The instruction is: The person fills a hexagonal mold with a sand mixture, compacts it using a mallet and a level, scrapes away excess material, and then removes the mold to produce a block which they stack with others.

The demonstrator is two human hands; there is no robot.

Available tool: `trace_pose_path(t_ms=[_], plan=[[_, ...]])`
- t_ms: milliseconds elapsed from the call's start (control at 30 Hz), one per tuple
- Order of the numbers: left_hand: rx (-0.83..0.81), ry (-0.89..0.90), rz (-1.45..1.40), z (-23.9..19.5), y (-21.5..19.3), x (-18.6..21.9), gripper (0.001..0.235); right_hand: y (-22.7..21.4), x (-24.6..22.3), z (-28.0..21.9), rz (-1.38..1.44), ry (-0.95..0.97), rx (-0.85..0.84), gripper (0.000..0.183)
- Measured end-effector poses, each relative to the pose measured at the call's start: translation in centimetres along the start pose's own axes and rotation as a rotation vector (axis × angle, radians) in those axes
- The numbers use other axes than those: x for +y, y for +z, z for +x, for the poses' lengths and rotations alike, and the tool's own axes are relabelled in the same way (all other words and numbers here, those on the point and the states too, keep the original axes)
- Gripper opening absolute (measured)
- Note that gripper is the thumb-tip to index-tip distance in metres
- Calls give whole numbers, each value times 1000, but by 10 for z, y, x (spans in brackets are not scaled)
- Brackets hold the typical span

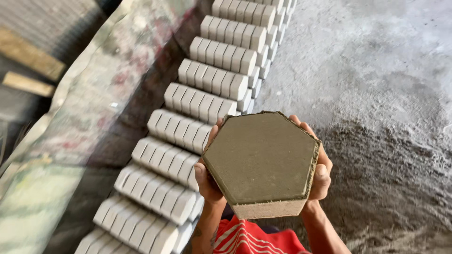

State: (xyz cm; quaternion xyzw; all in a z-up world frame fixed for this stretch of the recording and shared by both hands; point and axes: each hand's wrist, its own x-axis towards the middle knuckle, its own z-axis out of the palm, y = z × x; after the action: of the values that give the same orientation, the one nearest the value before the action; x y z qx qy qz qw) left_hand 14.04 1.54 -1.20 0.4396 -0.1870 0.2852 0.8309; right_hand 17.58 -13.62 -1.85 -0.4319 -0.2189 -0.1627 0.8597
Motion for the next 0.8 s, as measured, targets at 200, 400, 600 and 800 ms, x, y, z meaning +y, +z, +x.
trace_pose_path(t_ms=[200,400,600,800], plan=[[-28,-72,5,180,-27,-156,75,-72,124,183,-43,-28,23,84],[-61,-192,54,340,2,-316,75,-173,195,349,-80,-49,174,86],[-110,-295,-38,484,35,-513,69,-285,263,511,-93,-75,228,84],[-38,-333,-2,626,81,-685,67,-395,330,717,-63,27,204,81]])
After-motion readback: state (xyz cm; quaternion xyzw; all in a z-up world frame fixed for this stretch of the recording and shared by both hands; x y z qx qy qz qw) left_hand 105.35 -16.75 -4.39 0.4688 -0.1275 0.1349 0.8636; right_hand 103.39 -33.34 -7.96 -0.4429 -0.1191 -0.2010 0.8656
